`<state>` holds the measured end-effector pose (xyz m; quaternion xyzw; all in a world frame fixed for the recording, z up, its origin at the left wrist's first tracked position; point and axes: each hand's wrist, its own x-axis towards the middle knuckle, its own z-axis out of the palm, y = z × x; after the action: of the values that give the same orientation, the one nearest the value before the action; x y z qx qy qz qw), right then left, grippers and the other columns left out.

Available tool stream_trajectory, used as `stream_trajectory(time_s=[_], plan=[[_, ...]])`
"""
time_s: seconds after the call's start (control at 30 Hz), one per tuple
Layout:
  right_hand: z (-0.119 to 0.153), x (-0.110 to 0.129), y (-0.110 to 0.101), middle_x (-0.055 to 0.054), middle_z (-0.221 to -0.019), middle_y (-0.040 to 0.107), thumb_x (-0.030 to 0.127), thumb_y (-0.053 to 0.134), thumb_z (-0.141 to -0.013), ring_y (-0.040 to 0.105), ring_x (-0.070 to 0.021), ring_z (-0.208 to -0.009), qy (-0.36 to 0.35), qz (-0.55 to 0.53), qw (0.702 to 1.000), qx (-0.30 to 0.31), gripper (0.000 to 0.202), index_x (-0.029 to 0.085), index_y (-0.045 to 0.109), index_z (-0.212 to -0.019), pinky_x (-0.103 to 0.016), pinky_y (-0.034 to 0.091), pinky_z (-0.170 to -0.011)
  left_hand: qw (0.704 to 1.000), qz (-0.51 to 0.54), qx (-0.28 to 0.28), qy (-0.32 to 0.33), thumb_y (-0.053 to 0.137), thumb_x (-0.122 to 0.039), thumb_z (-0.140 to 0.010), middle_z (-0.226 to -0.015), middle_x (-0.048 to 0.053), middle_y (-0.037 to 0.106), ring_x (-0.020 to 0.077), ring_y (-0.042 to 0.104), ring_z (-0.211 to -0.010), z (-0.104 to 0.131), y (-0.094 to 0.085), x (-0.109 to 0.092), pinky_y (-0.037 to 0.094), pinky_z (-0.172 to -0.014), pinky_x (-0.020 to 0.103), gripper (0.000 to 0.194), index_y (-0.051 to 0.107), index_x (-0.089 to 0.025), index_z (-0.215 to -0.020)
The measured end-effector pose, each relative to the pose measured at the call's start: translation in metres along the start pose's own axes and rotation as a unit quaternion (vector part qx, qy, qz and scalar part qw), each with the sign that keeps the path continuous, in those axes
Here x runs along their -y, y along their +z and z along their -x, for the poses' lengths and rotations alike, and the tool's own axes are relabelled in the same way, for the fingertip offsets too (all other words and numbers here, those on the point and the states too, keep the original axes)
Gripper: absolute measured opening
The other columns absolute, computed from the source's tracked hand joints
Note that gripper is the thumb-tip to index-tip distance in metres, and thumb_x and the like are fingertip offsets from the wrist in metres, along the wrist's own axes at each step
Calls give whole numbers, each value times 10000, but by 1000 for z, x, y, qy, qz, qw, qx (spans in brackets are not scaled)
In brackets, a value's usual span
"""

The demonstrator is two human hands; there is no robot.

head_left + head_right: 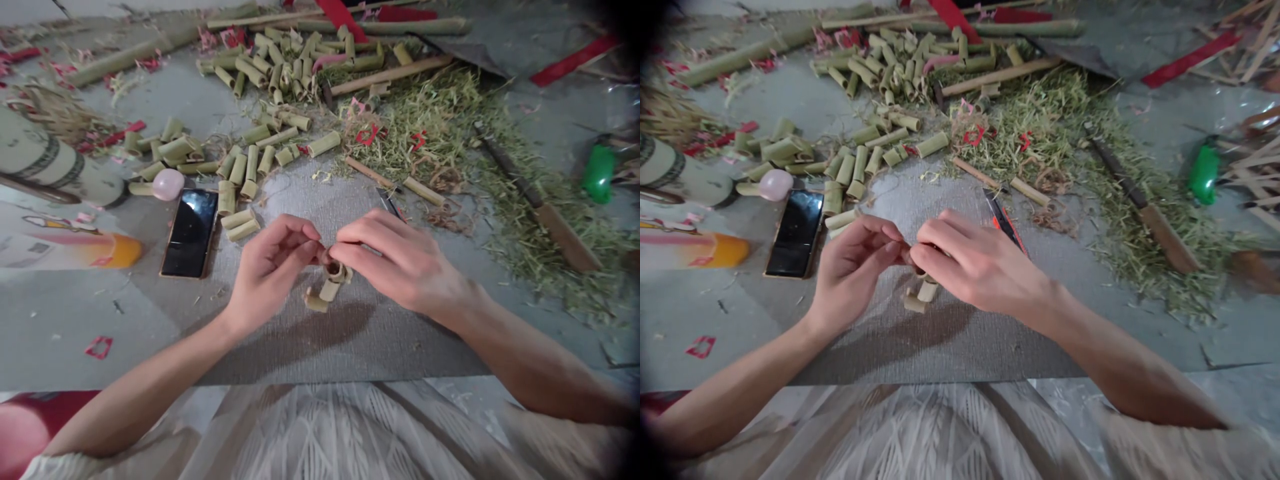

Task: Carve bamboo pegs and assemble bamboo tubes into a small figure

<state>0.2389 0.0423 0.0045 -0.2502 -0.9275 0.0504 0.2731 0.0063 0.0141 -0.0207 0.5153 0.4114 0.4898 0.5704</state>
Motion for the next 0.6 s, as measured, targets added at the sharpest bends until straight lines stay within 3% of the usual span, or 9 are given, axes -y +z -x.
stream_trajectory(time_s=[0.2,0.37,0.5,0.6], plan=[[3,-2,9,-62,-1051,784,83,596,-1117,666,-197,-930,-15,20,997,-69,170,209,701,-1074,-347,568,-761,999,10,-5,-33,860,-224,-981,-920,-1,755,139,805,-787,-2,3,1,738,-760,251,156,717,-200,-1040],[5,-3,10,-85,-1080,803,61,593,-1110,680,-200,-939,-5,5,999,-50,170,171,720,-1087,-344,570,-756,997,17,27,-77,875,-236,-960,-974,36,823,180,830,-867,-4,0,7,733,-846,297,152,792,-192,-1079],[6,-2,11,-64,-1088,805,106,576,-1137,680,-191,-951,8,6,999,-40,182,195,721,-1071,-333,563,-759,996,12,44,-77,877,-252,-967,-973,43,841,172,819,-895,-4,-4,11,695,-852,263,111,831,-194,-1050],[7,0,14,-31,-1077,805,146,583,-1148,693,-176,-963,64,-63,995,-34,173,228,708,-1059,-328,567,-787,996,6,41,-75,913,-267,-940,-982,40,846,163,807,-887,-4,-6,12,680,-842,248,131,846,-207,-1035]])
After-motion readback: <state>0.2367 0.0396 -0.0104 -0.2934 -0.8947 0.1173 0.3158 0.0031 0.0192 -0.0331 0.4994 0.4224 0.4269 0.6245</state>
